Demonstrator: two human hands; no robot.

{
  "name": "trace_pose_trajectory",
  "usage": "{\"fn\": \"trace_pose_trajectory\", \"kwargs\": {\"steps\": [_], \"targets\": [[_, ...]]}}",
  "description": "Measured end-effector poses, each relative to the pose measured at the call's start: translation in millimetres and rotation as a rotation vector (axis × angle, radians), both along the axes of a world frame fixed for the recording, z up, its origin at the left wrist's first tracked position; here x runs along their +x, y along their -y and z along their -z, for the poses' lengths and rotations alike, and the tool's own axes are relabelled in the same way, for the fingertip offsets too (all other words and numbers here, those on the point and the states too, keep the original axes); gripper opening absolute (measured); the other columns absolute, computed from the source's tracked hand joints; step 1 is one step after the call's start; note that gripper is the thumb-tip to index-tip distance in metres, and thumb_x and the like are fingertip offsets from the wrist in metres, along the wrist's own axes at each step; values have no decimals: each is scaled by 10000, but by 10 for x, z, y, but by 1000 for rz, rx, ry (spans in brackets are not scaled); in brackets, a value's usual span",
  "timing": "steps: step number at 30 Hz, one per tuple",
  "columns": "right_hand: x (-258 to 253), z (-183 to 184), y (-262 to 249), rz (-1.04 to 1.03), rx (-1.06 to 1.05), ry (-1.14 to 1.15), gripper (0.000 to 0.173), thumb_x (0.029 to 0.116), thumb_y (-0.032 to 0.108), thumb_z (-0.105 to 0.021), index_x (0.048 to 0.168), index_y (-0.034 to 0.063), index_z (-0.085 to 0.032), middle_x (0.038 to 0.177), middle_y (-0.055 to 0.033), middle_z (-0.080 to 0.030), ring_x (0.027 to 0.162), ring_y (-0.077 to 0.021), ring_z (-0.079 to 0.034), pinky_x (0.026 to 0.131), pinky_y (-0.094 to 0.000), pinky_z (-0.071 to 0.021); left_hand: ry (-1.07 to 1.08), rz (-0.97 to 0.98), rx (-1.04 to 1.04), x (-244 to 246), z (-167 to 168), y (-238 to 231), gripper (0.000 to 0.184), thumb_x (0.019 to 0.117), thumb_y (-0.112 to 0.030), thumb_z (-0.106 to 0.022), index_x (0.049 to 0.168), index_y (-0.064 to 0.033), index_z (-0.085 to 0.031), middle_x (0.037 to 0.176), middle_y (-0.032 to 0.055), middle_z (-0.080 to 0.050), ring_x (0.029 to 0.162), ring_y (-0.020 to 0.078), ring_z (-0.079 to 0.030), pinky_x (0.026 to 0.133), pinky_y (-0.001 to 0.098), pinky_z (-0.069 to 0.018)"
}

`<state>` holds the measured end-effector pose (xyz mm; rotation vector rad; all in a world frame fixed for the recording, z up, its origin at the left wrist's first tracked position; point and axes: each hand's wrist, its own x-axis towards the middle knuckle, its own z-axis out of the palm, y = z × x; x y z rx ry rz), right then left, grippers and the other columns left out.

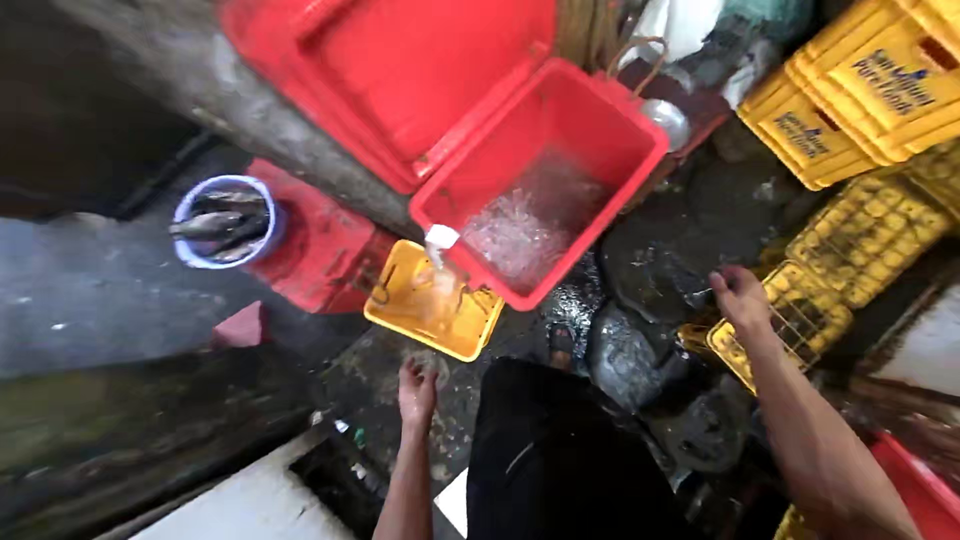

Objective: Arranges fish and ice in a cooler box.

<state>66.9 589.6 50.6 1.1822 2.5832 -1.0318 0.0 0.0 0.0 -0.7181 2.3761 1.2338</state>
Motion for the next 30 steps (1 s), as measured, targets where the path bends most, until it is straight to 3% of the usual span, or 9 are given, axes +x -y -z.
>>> {"fn": "trace_pose_trajectory", "kwargs": {"steps": [5, 8, 11, 15, 21, 24, 26, 28, 30], "targets": [[-1517, -223, 228, -211, -55, -152, 490, 1056, 361, -540, 1431, 47, -555, 1374, -206, -617, 1265, -328, -612, 1080, -544, -485, -276, 22, 29, -1157, 10, -639, 716, 973, -174, -624, 1564, 43, -283, 1502, 314, -440, 1328, 391, -520, 1072, 503, -476], [-2050, -220, 413, -235, -111, -197, 466, 1055, 349, -528, 1407, 48, -576, 1343, -179, -644, 1216, -275, -648, 1058, -492, -516, -376, 16, -52, -1888, 129, -1051, 804, 936, -216, -674, 1585, 22, -263, 1552, 338, -351, 1430, 439, -390, 1171, 534, -367], [-2471, -79, 434, -241, -152, -124, 488, 1053, 365, -544, 1418, 42, -557, 1327, -178, -652, 1212, -271, -650, 1055, -490, -517, -323, 62, -220, -2330, 273, -1344, 906, 909, -331, -696, 1618, -31, -218, 1588, 326, -308, 1463, 490, -317, 1198, 610, -270], [-2894, 273, 262, -234, -179, -23, 471, 1045, 361, -561, 1381, 33, -587, 1297, -201, -661, 1209, -303, -646, 1062, -521, -500, -281, 81, -360, -2399, 426, -1399, 877, 902, -319, -718, 1603, -26, -279, 1542, 325, -390, 1421, 485, -399, 1167, 592, -348], [-3559, 614, -248, -112, -330, -230, 357, 1055, 248, -548, 1312, 14, -628, 1201, -153, -695, 1076, -217, -686, 952, -428, -568, -237, 63, -409, -2481, 367, -1526, 852, 902, -282, -728, 1582, 7, -303, 1521, 332, -413, 1399, 469, -441, 1143, 580, -391], [-3964, 793, -229, -295, -354, -54, 304, 1026, 197, -563, 1253, 25, -669, 1180, -154, -706, 1082, -230, -683, 973, -460, -550, -213, 80, -488, -2489, 430, -1514, 884, 887, -305, -712, 1591, 9, -277, 1545, 317, -398, 1425, 446, -422, 1171, 555, -364], [-4227, 1082, -179, -339, -325, 185, 352, 1005, 226, -596, 1312, 62, -648, 1266, -192, -673, 1181, -312, -650, 1019, -549, -519, -197, 76, -525, -2538, 458, -1550, 884, 888, -305, -705, 1597, -4, -269, 1551, 303, -402, 1432, 432, -420, 1175, 546, -361], [-4455, 1428, -126, -366, -322, 380, 434, 1028, 250, -573, 1368, -19, -581, 1392, -285, -570, 1309, -431, -548, 1080, -640, -433, -199, 74, -553, -2533, 469, -1547, 887, 886, -323, -686, 1596, 4, -267, 1549, 304, -405, 1438, 423, -416, 1180, 531, -354], [-4607, 1764, -118, -426, -299, 512, 464, 1073, 278, -512, 1379, -66, -571, 1458, -311, -515, 1384, -465, -473, 1142, -631, -370, -214, 80, -561, -2515, 484, -1555, 877, 895, -335, -659, 1590, 28, -265, 1556, 307, -397, 1446, 409, -413, 1193, 502, -344]]}}
